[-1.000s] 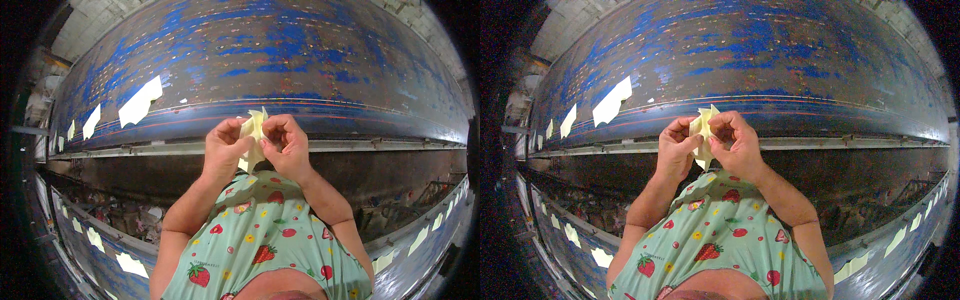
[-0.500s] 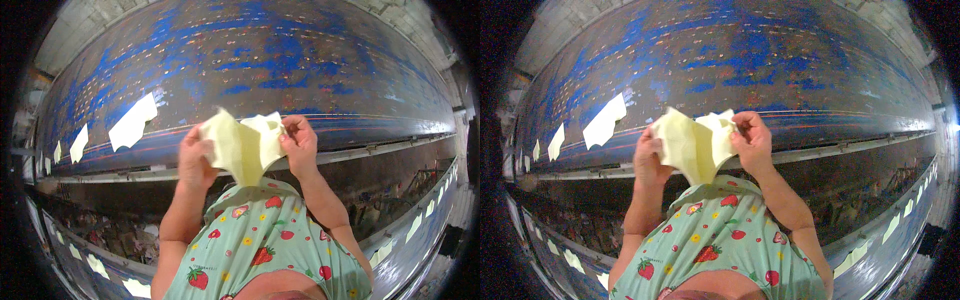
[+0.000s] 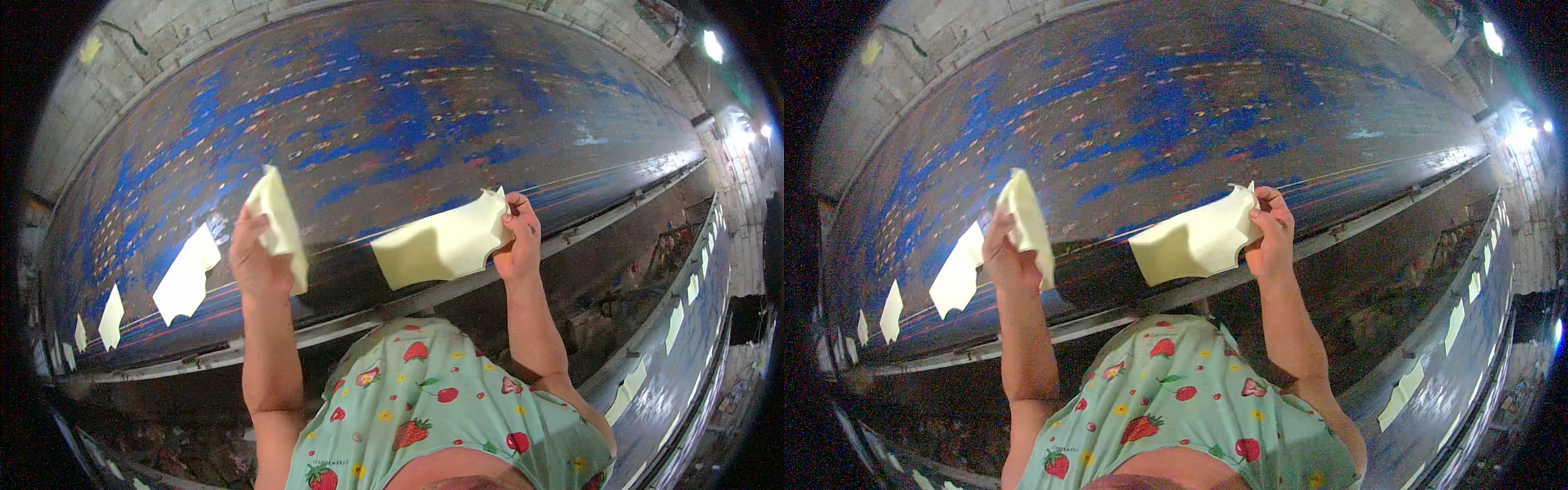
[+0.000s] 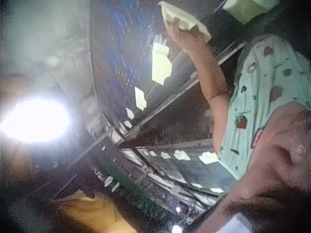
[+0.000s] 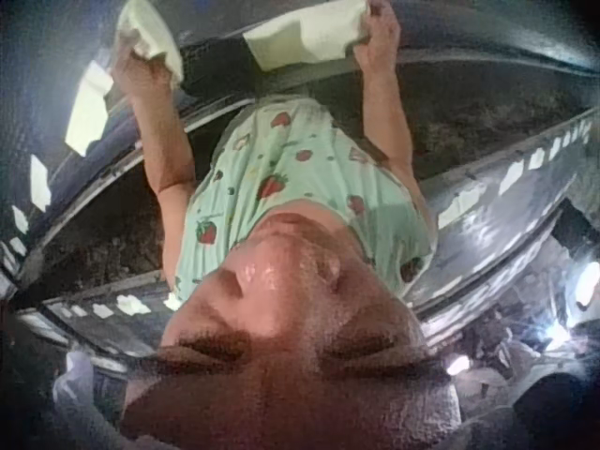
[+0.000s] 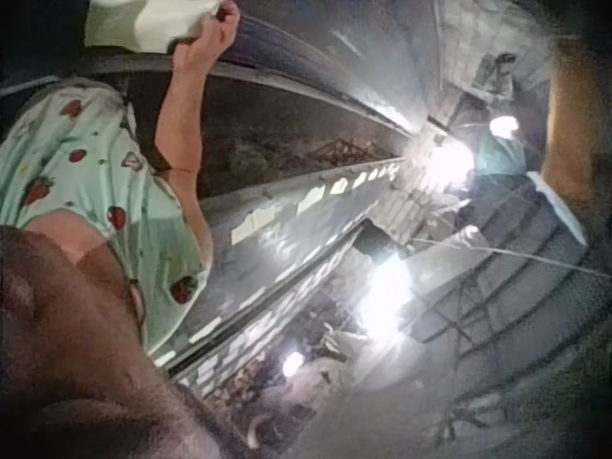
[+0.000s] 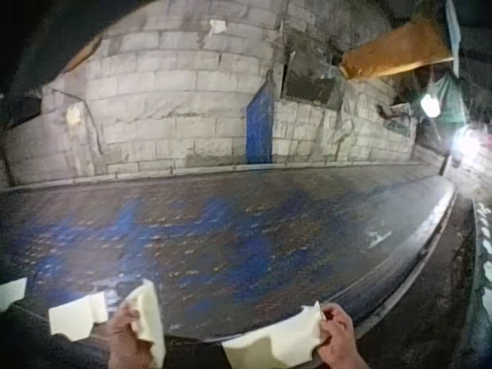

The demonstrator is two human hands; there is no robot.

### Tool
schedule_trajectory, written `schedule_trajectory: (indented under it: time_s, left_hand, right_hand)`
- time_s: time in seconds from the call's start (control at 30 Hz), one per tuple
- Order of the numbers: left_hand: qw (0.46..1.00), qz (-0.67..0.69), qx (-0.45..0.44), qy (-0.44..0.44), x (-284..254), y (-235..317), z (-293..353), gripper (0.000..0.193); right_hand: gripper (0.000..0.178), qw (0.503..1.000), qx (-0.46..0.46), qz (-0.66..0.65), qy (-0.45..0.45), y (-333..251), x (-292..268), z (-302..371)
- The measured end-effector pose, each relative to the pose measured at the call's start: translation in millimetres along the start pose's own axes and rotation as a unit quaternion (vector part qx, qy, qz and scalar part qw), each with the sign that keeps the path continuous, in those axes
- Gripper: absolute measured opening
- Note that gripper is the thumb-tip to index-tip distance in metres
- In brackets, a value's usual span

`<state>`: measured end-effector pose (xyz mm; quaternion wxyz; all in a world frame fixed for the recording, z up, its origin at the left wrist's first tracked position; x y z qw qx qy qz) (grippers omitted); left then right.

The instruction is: The person repeatedly folds thin, pale yellow dough sheets by hand on a long blue work surface. They fold each sheet in half, then fold again into smaller rectangles, and place the folded pieces on the table. The process continues with multiple sheets throughout the clip.

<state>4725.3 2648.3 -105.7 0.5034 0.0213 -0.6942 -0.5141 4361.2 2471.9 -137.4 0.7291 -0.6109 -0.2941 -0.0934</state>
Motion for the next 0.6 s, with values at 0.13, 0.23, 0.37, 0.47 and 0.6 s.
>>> schedule_trajectory:
  time_s: [0.13, 0.23, 0.37, 0.47, 0.6]
  left_hand:
    - [0.952, -0.272, -0.050, -0.132, 56.6, -94.9, -14.2, 0.041]
    - [0.817, -0.497, 0.127, -0.262, 110.9, -159.8, 34.2, 0.037]
    - [0.695, -0.521, 0.225, -0.441, 186.4, -229.3, 119.5, 0.044]
    - [0.595, -0.477, 0.314, -0.566, 220.9, -256.4, 164.9, 0.046]
    - [0.559, -0.537, 0.294, -0.559, 206.4, -253.6, 179.8, 0.047]
  right_hand:
    - [0.036, 0.997, -0.062, 0.013, 0.046, -53.7, -45.0, -40.8]
    - [0.038, 0.985, -0.135, 0.048, 0.091, -111.3, -90.8, -75.1]
    - [0.037, 0.954, -0.255, 0.112, 0.112, -201.0, -146.3, -119.8]
    - [0.033, 0.911, -0.349, 0.209, 0.073, -258.0, -161.9, -153.1]
    - [0.032, 0.865, -0.311, 0.392, 0.037, -239.1, -130.0, -211.0]
Point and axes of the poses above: each hand's wrist, its own z-axis away from the middle knuckle, its own x-axis out of the palm, y = z × x, the point moved 3 cm from there along -z, towards the middle knuckle, and after that the axes turned 6 degrees about x, right-handed, at the moved point
